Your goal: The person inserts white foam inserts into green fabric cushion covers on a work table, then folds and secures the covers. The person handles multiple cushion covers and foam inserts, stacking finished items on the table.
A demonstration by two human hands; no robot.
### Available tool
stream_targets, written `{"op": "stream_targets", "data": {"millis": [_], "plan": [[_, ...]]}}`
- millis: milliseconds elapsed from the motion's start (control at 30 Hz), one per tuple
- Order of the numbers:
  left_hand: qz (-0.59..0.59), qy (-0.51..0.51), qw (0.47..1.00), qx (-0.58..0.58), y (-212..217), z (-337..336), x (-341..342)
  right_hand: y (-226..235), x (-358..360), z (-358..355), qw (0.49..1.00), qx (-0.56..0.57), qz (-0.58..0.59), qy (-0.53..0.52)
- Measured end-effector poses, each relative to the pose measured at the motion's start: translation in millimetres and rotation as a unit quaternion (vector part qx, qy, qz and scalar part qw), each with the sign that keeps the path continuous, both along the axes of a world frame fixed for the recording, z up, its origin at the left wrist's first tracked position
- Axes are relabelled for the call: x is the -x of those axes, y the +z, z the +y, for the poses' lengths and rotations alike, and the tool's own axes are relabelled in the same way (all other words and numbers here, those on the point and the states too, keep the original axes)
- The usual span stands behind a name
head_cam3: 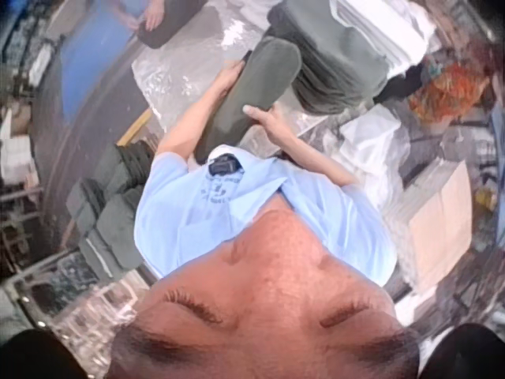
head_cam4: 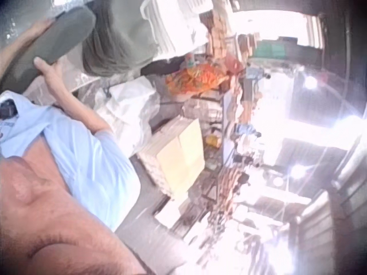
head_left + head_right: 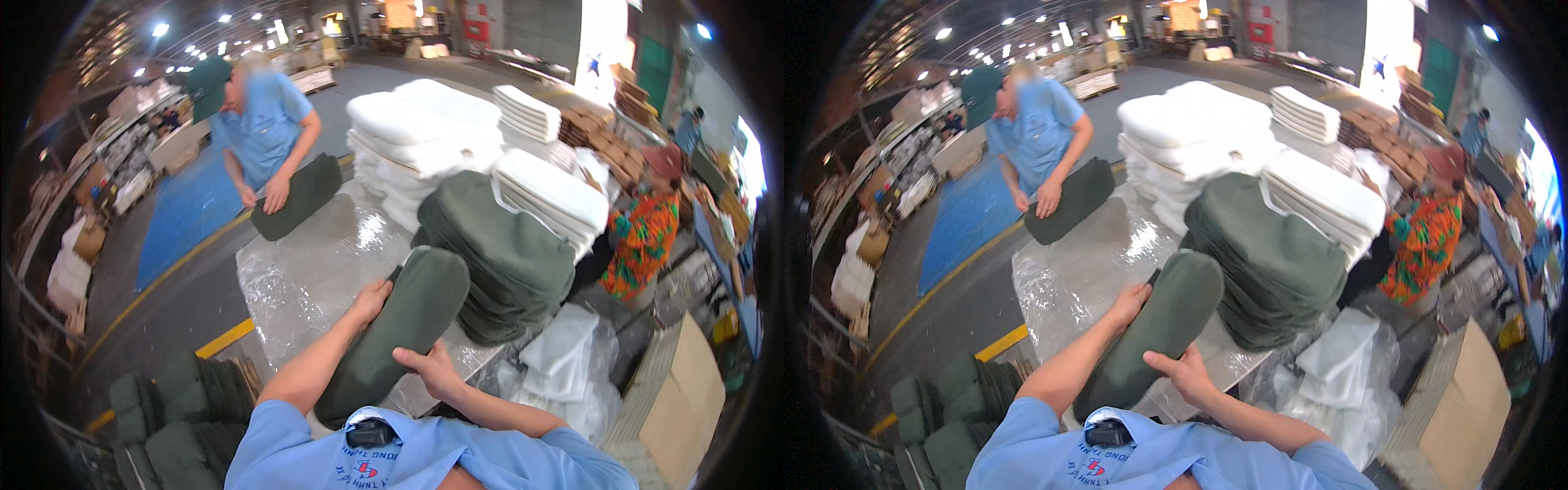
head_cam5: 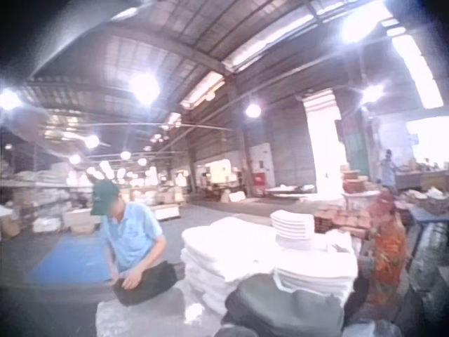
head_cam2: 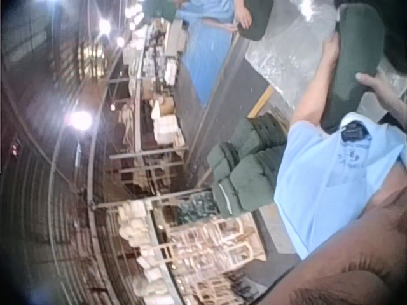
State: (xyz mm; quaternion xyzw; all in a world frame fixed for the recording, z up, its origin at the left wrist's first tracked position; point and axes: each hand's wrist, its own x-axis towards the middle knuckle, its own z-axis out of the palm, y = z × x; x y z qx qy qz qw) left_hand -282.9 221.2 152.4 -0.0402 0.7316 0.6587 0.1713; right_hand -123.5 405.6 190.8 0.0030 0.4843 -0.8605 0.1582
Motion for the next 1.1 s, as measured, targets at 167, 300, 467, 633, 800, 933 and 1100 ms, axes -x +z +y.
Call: {"op": "stream_targets", "data": {"millis": [167,300,467,633,800,933,1100], "plan": [[-0.158,-0.177,0.971,0.008,-59.2,-9.6,-58.8,-33.5,-36.8,34.8,0.967,-0.074,-0.026,0.241],[-0.255,-0.188,0.948,0.010,-77.5,-4.3,-104.8,-60.3,-35.0,83.5,0.898,-0.244,-0.036,0.366],[-0.031,-0.220,0.950,0.219,-115.0,-12.2,-123.8,-81.4,4.3,139.9,0.901,-0.345,-0.027,0.260],[0.069,-0.247,0.912,0.320,-120.2,-9.8,-114.7,-87.1,60.4,136.4,0.963,-0.245,-0.066,0.094],[-0.157,-0.184,0.953,0.181,-111.1,-0.5,-98.8,-104.1,92.9,100.1,0.920,-0.323,-0.070,0.213],[-0.289,-0.205,0.931,0.084,-100.6,9.0,-86.2,-110.3,98.2,92.6,0.896,-0.371,-0.040,0.238],[-0.150,-0.239,0.933,0.224,-96.0,18.8,-90.5,-102.0,92.7,106.5,0.853,-0.414,0.080,0.308]]}}
